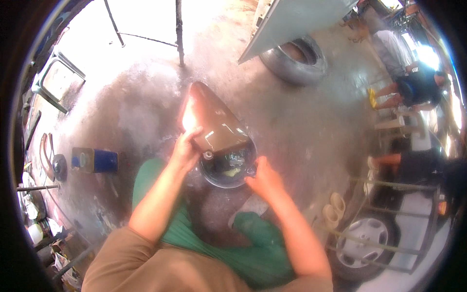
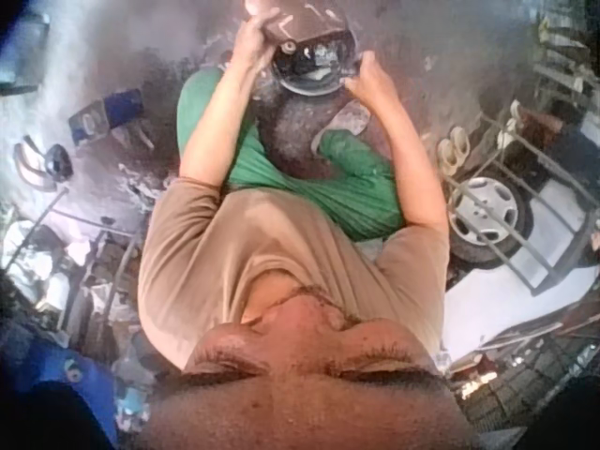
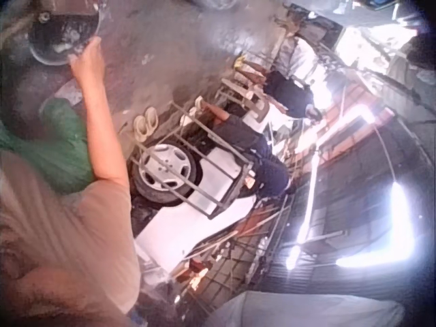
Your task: The person sits on the floor and sands a brown car part using a sanding block. They repeatedly dip the sanding block into a bucket of water and rub it against the surface of the part to smooth it.
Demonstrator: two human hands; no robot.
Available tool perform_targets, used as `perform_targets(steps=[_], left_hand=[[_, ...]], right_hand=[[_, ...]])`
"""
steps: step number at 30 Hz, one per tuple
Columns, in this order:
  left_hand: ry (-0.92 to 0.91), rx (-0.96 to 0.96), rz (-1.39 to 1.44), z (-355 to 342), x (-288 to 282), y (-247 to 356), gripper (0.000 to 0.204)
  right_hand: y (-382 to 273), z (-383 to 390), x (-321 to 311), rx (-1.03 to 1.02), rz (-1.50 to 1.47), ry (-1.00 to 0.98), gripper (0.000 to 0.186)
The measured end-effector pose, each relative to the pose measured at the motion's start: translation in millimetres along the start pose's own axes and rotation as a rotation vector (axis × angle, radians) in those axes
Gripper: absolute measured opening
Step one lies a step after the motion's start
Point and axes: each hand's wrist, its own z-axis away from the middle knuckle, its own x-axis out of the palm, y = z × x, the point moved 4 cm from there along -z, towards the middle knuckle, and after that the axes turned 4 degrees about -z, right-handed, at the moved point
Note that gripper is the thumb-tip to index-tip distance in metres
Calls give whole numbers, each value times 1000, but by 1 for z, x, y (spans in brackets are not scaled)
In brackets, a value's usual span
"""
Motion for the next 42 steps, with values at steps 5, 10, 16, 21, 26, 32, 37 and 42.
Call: perform_targets(steps=[5, 10, 16, 21, 26, 32, 37, 42], left_hand=[[41, 26, 106, 4, 12, 13, 37], [12, -134, 214, 0, 2, 10, 29], [-2, -133, 119, -1, 8, 3, 39], [110, -52, -103, 11, -1, 12, 34], [-18, -171, -320, 11, 3, -8, 32], [-162, -184, -367, 36, 45, -12, 29], [-68, 30, -586, 42, 43, -21, 42], [-7, 97, -770, 47, 40, -24, 55]], right_hand=[[0, -16, 32, -186, 67, 9, 31], [9, -73, 98, -200, 391, -198, 29], [43, -107, 160, -21, 391, -97, 29], [-23, -24, 58, -147, 338, -179, 23], [-77, 32, -35, -293, -119, 89, 12], [-102, 38, -20, -653, 29, 315, 11], [-99, 45, -11, -626, 116, 313, 11], [-97, 48, -10, -621, 196, 321, 12]])
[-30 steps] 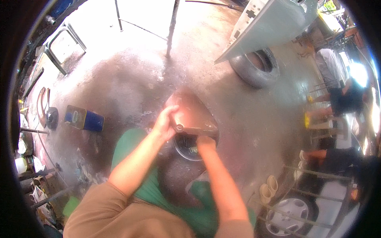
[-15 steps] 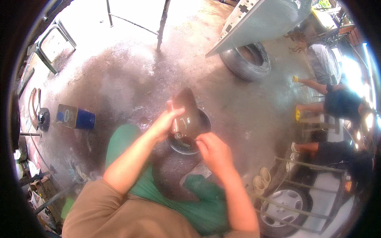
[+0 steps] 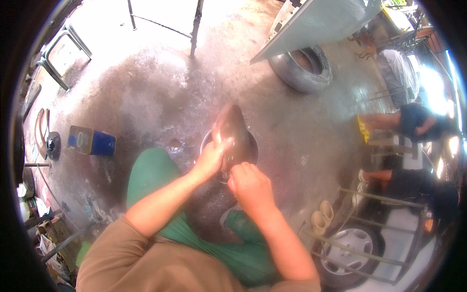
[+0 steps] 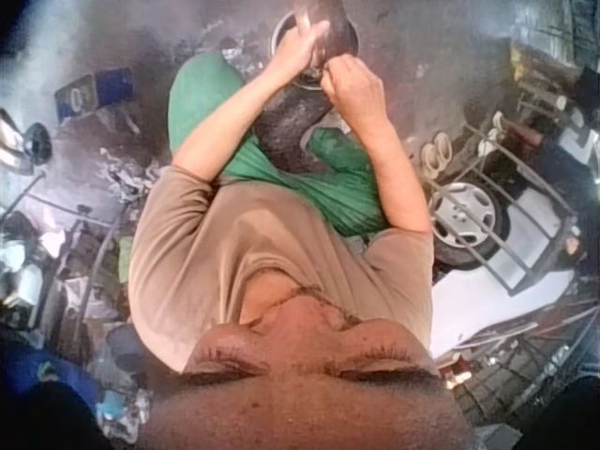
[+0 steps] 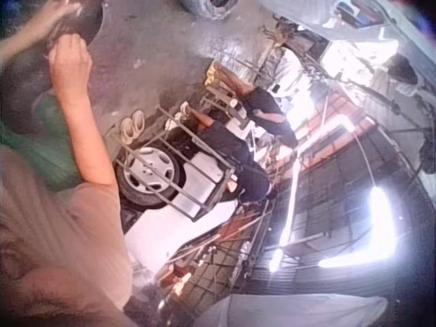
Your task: The person sits on the floor and sands a brown car part using a sanding block. They repeatedly dip the sanding block into a bucket of water and rub it against the surface of the part to smooth it.
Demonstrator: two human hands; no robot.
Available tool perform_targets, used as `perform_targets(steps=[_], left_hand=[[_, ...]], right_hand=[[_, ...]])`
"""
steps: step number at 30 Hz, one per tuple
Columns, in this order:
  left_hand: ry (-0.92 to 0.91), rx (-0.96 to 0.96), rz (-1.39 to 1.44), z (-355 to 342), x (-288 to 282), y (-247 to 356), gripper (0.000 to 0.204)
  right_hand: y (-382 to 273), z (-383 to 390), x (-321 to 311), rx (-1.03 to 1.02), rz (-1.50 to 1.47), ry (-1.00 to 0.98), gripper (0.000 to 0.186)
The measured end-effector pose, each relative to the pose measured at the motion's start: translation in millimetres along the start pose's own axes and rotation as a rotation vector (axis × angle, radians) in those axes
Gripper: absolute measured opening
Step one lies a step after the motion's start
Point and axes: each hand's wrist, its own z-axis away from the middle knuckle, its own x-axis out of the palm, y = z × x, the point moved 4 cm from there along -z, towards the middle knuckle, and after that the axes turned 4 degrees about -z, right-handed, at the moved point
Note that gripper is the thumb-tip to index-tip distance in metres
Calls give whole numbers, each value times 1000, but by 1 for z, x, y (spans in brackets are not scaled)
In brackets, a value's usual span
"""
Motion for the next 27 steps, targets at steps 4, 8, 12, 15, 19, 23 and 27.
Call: perform_targets(steps=[4, 8, 12, 15, 19, 23, 27], left_hand=[[-84, -75, 26, 5, -2, 3, 57], [-124, -72, -73, 12, 0, 6, 60], [-144, -52, -209, 10, -8, 1, 53], [-13, 54, 2, 13, -9, 7, 43], [-7, 52, -21, 12, -13, 22, 46], [-89, -56, -30, 10, -14, 15, 47], [-72, -9, -86, 8, -15, 12, 44]], right_hand=[[-5, 0, 1, -73, 23, -23, 15], [-13, 0, 3, -307, -6, -19, 18], [-11, 2, 9, -254, -24, -19, 17], [-6, 4, 13, -40, -19, -34, 17], [-7, -2, 13, 2, -51, -10, 16], [-15, -3, 12, -272, -70, -19, 15], [-8, -1, 17, -194, -112, -21, 13]])
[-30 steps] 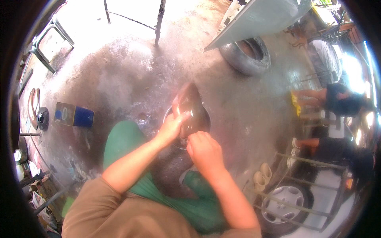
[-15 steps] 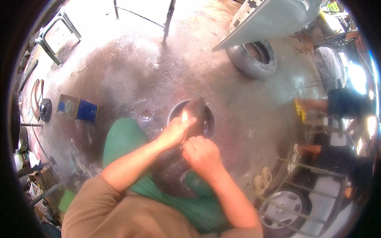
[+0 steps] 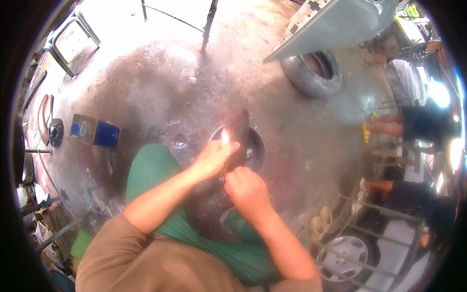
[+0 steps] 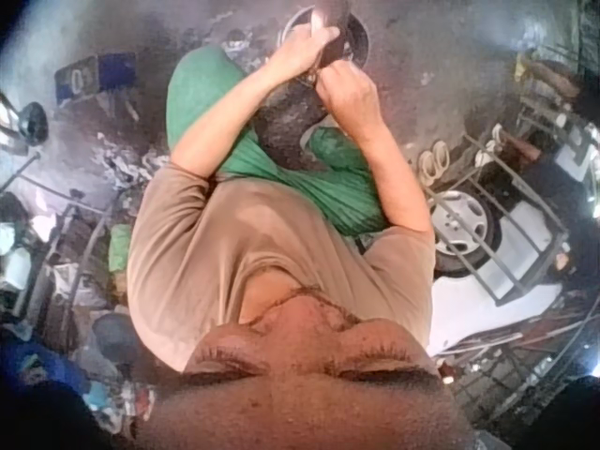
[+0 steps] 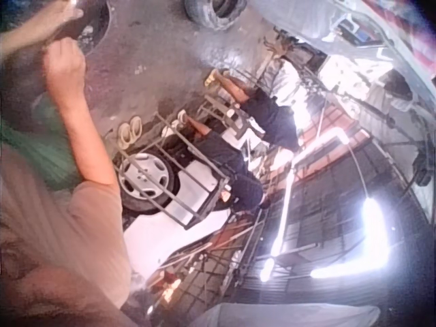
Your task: The person sits on the floor and sands a brown car part using a sanding block. They repeatedly dip the sanding block into a bucket of water and rub it against the surface of the part to smooth it.
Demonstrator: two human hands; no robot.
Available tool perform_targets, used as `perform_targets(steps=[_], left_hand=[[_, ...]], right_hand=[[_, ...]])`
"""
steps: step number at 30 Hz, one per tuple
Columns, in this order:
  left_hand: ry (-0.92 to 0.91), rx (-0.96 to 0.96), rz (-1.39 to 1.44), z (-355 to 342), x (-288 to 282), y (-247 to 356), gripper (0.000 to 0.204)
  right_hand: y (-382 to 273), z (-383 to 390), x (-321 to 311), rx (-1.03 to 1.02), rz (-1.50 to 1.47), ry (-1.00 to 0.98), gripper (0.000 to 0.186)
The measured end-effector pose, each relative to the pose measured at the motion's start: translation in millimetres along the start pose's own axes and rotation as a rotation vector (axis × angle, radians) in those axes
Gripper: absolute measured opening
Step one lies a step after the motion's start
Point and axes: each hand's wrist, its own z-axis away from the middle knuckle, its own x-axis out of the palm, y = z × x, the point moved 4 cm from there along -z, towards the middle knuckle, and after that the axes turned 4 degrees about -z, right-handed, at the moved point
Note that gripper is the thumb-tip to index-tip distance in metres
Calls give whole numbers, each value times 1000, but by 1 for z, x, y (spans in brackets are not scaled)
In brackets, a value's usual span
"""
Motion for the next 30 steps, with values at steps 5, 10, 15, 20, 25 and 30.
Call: perform_targets(steps=[5, 10, 15, 20, 25, 30], left_hand=[[136, 152, 125, 6, 2, 14, 36], [181, 164, 86, 3, 4, 13, 38], [-164, -125, -14, -5, 6, 13, 44], [-378, -60, -243, 0, 19, 4, 51], [-380, -141, -130, -4, 20, -10, 51], [-371, -169, -19, -9, 8, -5, 51]], right_hand=[[16, 2, -3, 391, -239, 88, 12], [19, -1, -11, 332, -187, 88, 15], [0, 1, -14, -62, 22, -101, 15], [-11, 3, -13, -167, 9, -80, 15], [-5, 5, -26, -34, -132, -16, 23], [7, 5, -31, -15, -135, 12, 26]])
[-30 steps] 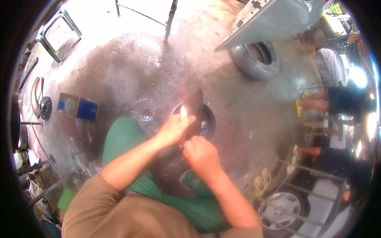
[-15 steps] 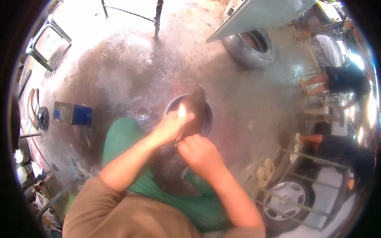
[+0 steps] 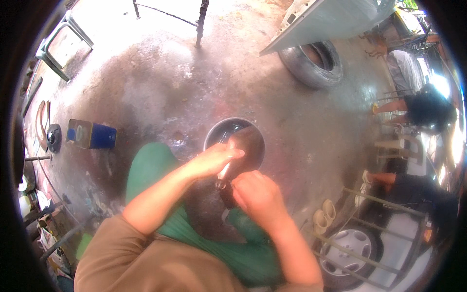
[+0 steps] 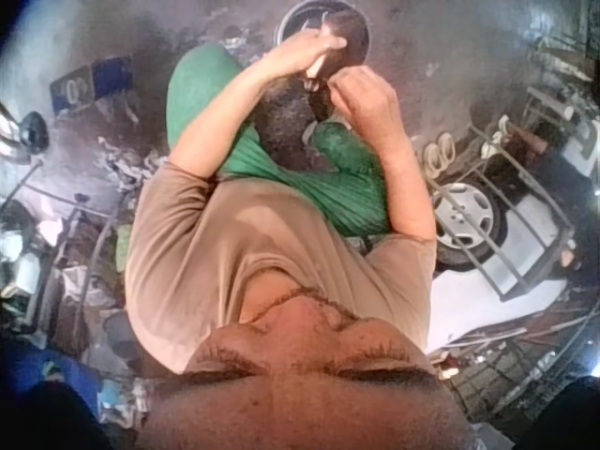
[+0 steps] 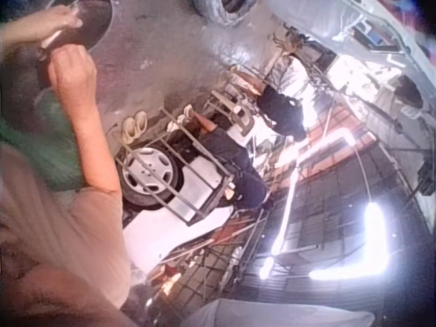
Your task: The person sits on the floor and sands a brown car part using a sanding block. They repeatedly dip the sanding block into a bucket of water and rub it against the surface of the part to smooth it.
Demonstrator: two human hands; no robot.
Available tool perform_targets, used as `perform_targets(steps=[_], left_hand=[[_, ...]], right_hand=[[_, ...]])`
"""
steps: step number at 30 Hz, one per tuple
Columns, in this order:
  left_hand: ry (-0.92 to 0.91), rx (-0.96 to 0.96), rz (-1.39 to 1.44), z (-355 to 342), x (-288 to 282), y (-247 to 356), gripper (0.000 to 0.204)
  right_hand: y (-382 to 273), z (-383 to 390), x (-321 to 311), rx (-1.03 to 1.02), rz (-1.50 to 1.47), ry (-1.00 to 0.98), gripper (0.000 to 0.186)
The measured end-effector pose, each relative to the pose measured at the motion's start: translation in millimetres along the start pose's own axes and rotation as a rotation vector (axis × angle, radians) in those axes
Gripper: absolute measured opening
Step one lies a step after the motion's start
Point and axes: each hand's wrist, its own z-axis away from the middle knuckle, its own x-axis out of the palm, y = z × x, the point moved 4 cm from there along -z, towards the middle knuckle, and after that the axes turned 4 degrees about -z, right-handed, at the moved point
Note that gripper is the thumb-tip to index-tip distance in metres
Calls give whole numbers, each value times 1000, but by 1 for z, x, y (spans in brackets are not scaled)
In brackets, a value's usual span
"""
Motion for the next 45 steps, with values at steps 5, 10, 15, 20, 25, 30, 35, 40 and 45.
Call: perform_targets(steps=[5, 10, 15, 20, 25, 30, 35, 40, 45], left_hand=[[54, 43, 4, -3, 6, -3, 52], [55, 41, 13, -7, 14, -9, 54], [141, 78, 11, -3, 10, -8, 52], [429, 226, 50, 7, 14, 2, 47], [498, 287, 30, 13, 24, 4, 45], [574, 166, 18, 4, 15, -4, 45], [464, 191, 444, -13, -26, 7, 50], [323, 332, 720, -11, -44, 14, 46], [356, 449, 765, 0, -68, 22, 51]], right_hand=[[-5, -4, 6, -27, 9, -38, 23], [-11, -5, 11, -105, 121, -45, 16], [-9, -4, 11, -60, 162, -97, 16], [12, 7, 19, 197, 135, -104, 16], [41, 16, 23, 824, -345, -158, 14], [76, 36, 32, 869, -569, -227, 14], [119, 60, 42, 1143, -780, -11, 21], [142, 66, 82, 1033, -335, -116, 51], [176, 17, 143, 977, -204, -128, 45]])
